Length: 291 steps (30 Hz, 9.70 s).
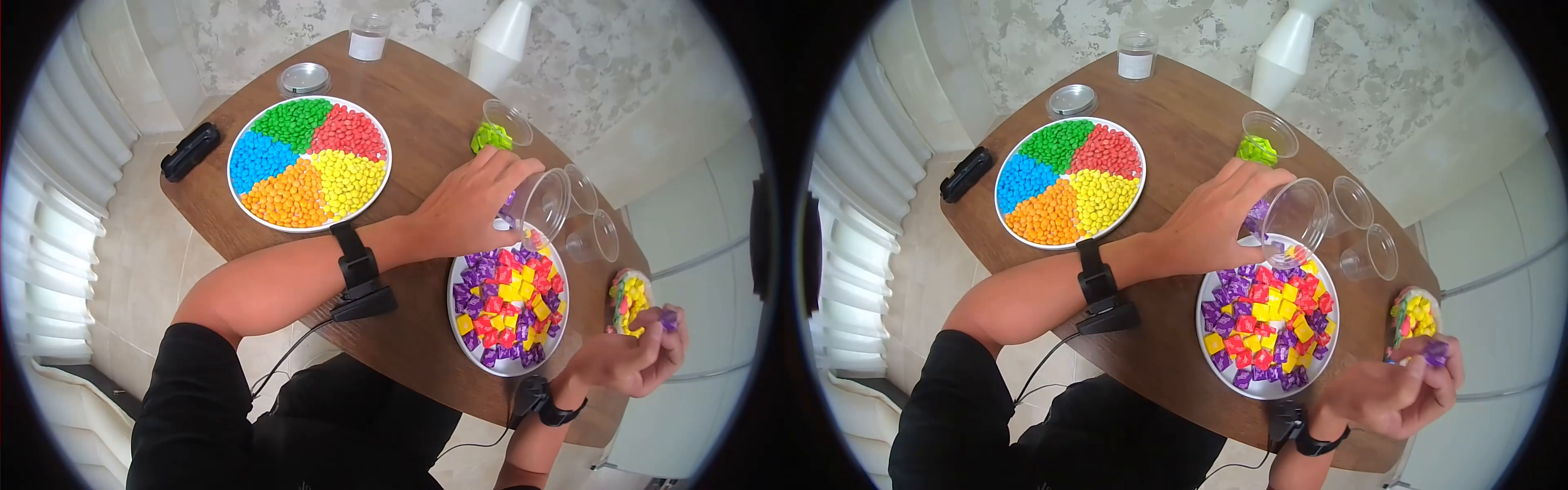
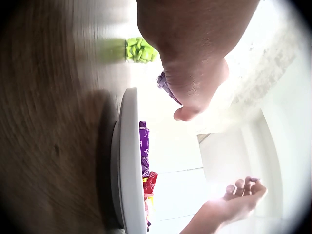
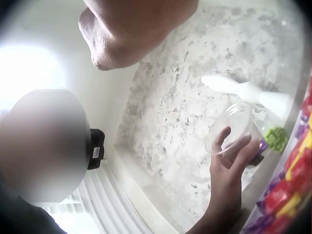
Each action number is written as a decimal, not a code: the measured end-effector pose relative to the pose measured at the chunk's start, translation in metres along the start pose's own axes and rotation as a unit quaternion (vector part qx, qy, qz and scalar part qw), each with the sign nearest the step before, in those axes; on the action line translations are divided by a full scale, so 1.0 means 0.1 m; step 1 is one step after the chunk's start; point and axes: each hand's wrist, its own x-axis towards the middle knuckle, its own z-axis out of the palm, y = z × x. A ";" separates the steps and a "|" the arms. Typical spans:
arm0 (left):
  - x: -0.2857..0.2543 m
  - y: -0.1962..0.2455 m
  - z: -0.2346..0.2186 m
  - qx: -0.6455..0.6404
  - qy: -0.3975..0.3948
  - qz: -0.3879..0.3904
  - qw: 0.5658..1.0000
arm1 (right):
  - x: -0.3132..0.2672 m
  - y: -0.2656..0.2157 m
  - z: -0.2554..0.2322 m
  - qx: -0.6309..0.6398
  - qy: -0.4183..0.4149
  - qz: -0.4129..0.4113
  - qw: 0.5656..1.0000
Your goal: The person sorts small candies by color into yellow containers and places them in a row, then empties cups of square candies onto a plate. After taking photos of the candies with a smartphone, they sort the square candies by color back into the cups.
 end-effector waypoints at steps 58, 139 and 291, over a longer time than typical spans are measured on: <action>-0.04 -0.35 0.40 -0.198 0.067 -0.257 0.944 | -0.31 0.36 0.31 -0.194 -0.576 0.210 0.766; -0.05 -0.34 0.28 -0.115 -0.010 -0.181 0.977 | -0.49 0.50 0.27 -0.217 -0.501 0.179 0.818; 0.05 -0.23 0.13 -0.014 -0.090 -0.101 0.991 | -0.43 0.18 0.43 -0.046 -0.396 0.119 0.909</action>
